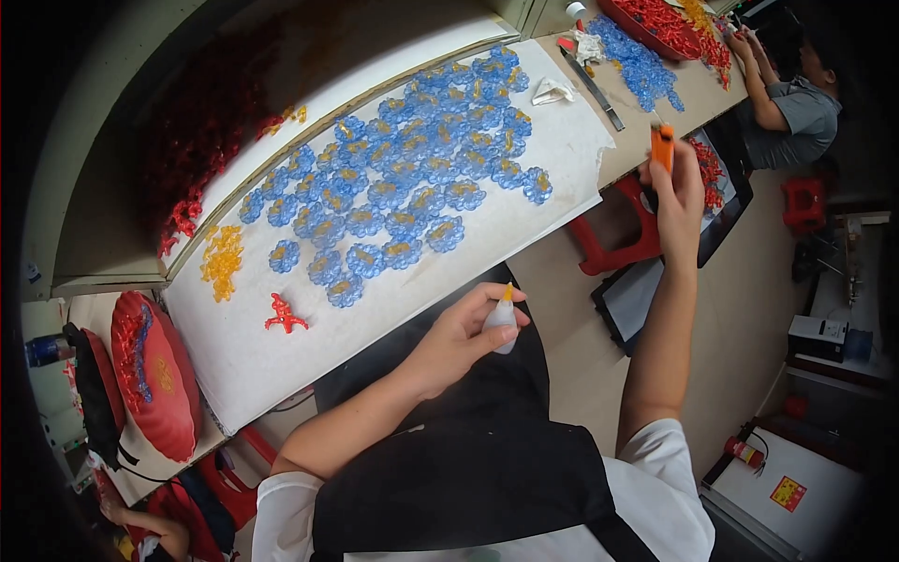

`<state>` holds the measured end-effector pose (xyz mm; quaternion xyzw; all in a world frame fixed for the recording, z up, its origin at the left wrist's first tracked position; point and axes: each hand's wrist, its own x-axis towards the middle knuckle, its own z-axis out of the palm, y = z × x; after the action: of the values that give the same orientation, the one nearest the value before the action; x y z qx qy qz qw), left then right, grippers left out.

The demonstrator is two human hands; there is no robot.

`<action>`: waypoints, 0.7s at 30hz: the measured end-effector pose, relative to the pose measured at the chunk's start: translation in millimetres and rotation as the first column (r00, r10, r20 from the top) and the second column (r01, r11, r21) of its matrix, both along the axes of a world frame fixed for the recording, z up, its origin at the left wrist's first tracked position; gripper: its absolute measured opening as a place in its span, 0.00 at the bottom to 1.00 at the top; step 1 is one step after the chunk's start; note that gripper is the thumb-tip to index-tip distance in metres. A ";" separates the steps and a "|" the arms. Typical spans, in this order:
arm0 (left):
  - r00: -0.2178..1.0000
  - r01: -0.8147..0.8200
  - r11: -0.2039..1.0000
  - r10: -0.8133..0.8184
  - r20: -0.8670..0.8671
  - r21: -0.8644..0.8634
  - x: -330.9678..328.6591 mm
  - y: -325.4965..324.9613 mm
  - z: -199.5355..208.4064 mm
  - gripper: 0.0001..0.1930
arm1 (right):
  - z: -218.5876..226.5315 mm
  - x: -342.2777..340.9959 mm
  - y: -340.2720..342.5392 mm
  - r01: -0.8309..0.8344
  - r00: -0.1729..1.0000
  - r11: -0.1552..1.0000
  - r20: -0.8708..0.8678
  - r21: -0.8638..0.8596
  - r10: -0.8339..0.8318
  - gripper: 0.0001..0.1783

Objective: The person applies glue from a bottle onto plastic figurines, attaches them to base pieces, and places the assembled figurines onto a tray.

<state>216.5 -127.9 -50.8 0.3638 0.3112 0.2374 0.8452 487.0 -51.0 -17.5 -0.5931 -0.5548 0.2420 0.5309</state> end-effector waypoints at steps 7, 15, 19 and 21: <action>0.962 -0.005 0.965 0.076 -0.263 0.262 8.4 8.2 -41.2 0.16 | -71.3 -61.2 -101.3 -0.237 0.863 0.922 -0.502 -0.307 0.054 0.16; 0.799 0.129 0.796 0.270 -0.538 0.591 17.0 8.5 -46.8 0.15 | -124.3 -94.7 -105.2 -0.262 0.784 0.865 -0.617 -0.428 -0.068 0.19; 0.765 0.152 0.779 0.298 -0.572 0.609 18.1 6.5 -44.9 0.15 | -127.7 -106.5 -92.5 -0.069 0.873 0.921 -0.471 -0.383 -0.130 0.24; 0.755 0.154 0.792 0.291 -0.588 0.590 16.9 6.4 -44.6 0.15 | -126.2 -106.2 -90.2 -0.074 0.886 0.918 -0.448 -0.390 -0.118 0.25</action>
<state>233.4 -121.6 -95.3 0.6612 0.5064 0.2147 0.5102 380.8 -141.2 -143.8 -0.6194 -0.3447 0.4772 0.5194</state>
